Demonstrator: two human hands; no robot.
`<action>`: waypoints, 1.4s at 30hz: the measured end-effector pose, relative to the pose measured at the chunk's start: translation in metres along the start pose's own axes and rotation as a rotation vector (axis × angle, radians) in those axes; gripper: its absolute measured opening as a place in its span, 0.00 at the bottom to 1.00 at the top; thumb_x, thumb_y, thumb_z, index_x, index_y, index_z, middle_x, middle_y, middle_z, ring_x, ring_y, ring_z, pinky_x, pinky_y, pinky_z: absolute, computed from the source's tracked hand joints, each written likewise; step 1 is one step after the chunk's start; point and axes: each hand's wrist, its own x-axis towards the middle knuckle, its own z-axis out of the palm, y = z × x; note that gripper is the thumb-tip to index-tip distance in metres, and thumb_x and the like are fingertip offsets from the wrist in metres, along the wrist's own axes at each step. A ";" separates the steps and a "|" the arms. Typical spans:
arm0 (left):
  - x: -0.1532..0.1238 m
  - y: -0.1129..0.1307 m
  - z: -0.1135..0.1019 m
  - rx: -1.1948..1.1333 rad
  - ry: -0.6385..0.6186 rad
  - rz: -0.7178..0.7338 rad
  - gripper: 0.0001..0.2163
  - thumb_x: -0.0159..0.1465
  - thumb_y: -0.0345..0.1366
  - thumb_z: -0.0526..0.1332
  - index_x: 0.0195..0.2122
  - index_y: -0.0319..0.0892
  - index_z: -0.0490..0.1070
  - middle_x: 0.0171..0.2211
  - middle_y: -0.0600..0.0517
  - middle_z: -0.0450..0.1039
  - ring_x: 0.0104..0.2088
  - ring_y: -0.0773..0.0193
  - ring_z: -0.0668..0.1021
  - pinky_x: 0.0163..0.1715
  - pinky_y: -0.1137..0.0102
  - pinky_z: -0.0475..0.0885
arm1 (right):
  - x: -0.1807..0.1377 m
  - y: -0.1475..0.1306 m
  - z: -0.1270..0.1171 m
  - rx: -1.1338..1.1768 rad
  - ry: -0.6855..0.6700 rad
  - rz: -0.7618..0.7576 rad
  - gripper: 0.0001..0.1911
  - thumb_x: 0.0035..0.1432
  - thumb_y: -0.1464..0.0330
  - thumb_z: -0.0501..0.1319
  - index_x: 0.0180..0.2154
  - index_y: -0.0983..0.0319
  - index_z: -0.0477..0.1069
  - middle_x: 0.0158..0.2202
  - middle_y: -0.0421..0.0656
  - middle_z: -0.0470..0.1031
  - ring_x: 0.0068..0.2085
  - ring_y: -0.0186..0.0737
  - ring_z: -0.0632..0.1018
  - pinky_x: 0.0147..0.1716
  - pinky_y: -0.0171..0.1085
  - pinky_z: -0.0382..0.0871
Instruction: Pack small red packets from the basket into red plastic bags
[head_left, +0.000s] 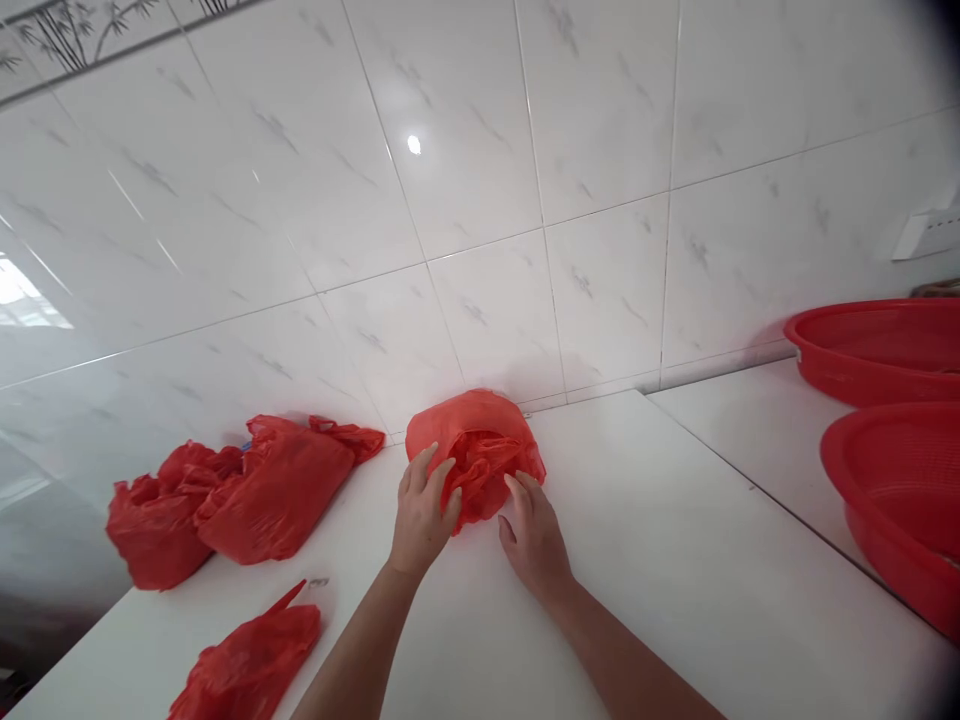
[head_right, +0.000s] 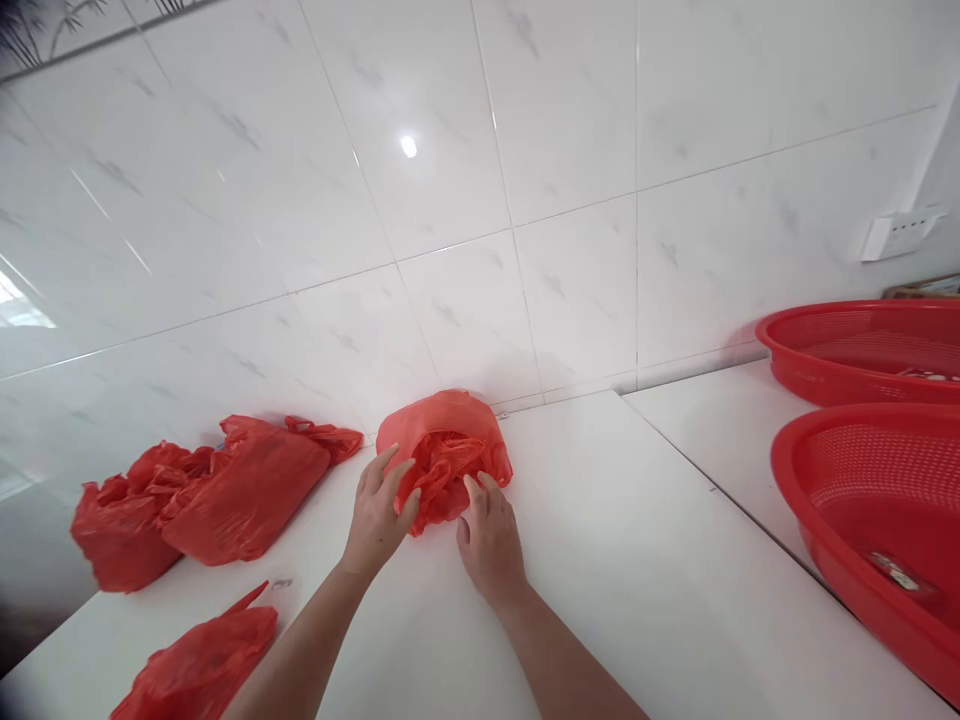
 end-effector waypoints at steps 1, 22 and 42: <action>0.006 0.000 -0.001 -0.001 -0.018 -0.004 0.16 0.62 0.36 0.55 0.52 0.46 0.63 0.60 0.45 0.56 0.60 0.50 0.60 0.56 0.52 0.60 | 0.001 0.000 0.003 0.012 -0.002 0.004 0.31 0.56 0.75 0.51 0.60 0.56 0.47 0.60 0.50 0.56 0.58 0.51 0.62 0.52 0.52 0.64; 0.037 -0.012 0.054 -0.148 -0.471 -0.294 0.32 0.57 0.55 0.55 0.61 0.50 0.55 0.67 0.47 0.38 0.65 0.45 0.46 0.56 0.52 0.56 | 0.011 0.008 -0.004 0.275 -0.341 0.365 0.12 0.56 0.65 0.50 0.22 0.60 0.56 0.19 0.34 0.55 0.22 0.32 0.58 0.22 0.31 0.50; 0.050 -0.006 0.059 0.057 -0.287 -0.516 0.25 0.61 0.40 0.54 0.60 0.46 0.53 0.66 0.40 0.39 0.64 0.40 0.45 0.54 0.43 0.51 | -0.014 0.099 -0.165 0.161 0.014 0.737 0.16 0.51 0.55 0.52 0.28 0.60 0.70 0.26 0.39 0.71 0.29 0.39 0.69 0.26 0.33 0.59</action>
